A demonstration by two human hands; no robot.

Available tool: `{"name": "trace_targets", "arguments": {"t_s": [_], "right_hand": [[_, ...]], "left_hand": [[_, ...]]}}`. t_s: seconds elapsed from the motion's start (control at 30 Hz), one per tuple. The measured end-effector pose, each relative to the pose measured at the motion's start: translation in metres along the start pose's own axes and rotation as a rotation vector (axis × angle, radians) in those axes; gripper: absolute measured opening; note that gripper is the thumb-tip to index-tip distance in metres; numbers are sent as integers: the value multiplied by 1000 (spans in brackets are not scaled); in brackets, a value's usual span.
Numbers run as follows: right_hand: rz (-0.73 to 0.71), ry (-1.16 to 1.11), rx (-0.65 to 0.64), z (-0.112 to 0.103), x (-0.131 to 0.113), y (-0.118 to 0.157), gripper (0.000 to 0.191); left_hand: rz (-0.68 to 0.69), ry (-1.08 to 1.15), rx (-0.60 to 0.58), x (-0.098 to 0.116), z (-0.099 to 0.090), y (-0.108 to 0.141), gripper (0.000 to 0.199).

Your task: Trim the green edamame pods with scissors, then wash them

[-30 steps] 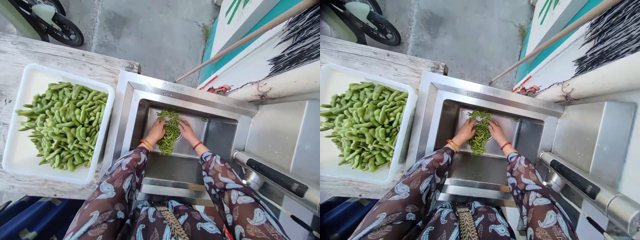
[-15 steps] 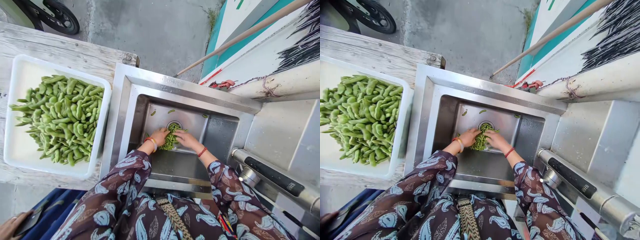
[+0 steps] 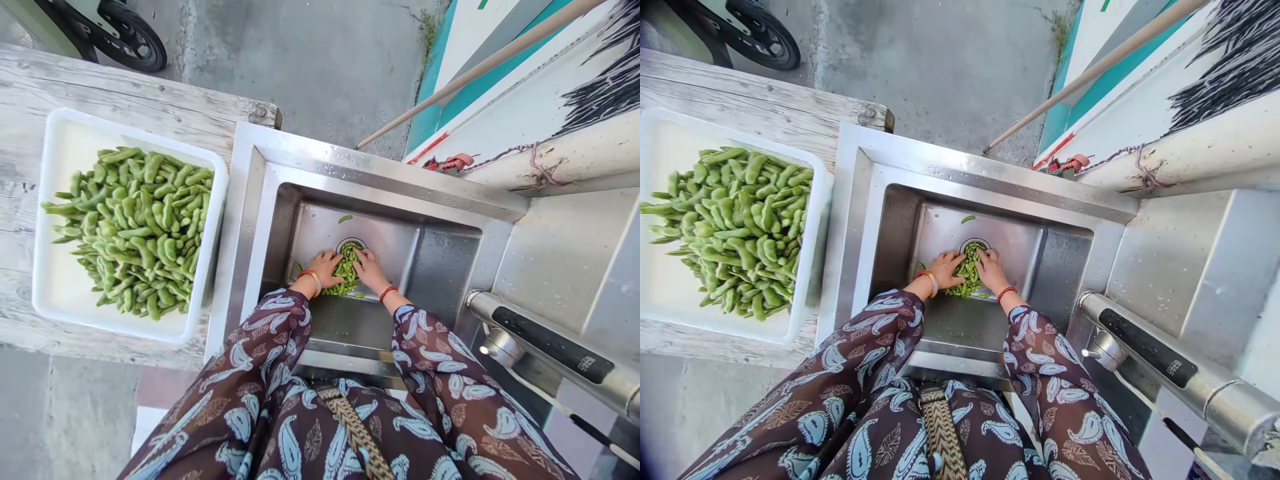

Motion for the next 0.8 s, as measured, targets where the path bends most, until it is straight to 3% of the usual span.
{"name": "trace_targets", "arguments": {"t_s": [0.07,0.13,0.27,0.37,0.47,0.63,0.8], "right_hand": [[-76,-26,-142,11,-10,17,50],[-136,-51,-261,9,-8,32,51],[-75,-61,-329,-8,19,40,73],[83,-69,-358,-4,38,37,102],[130,-100,-380,13,34,38,115],[106,-189,-374,40,7,46,110],[195,-465,-152,60,-14,40,88]], "left_hand": [[49,-20,-150,6,8,9,95],[55,-54,-221,4,5,18,108],[-180,-83,-140,-25,-7,23,130],[-302,-38,-154,-41,5,21,138],[-311,-9,-179,-43,22,18,139],[-285,110,-157,-31,36,20,141],[-233,237,-106,-18,47,15,146]]}}
Point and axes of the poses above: each hand's wrist, its own y-axis away from the middle knuckle, its own z-axis out of the palm, x = y × z, the point moved 6 cm from there along -y, towards the middle knuckle, and after that the axes turned 9 degrees about -x, right-handed, at the moved point
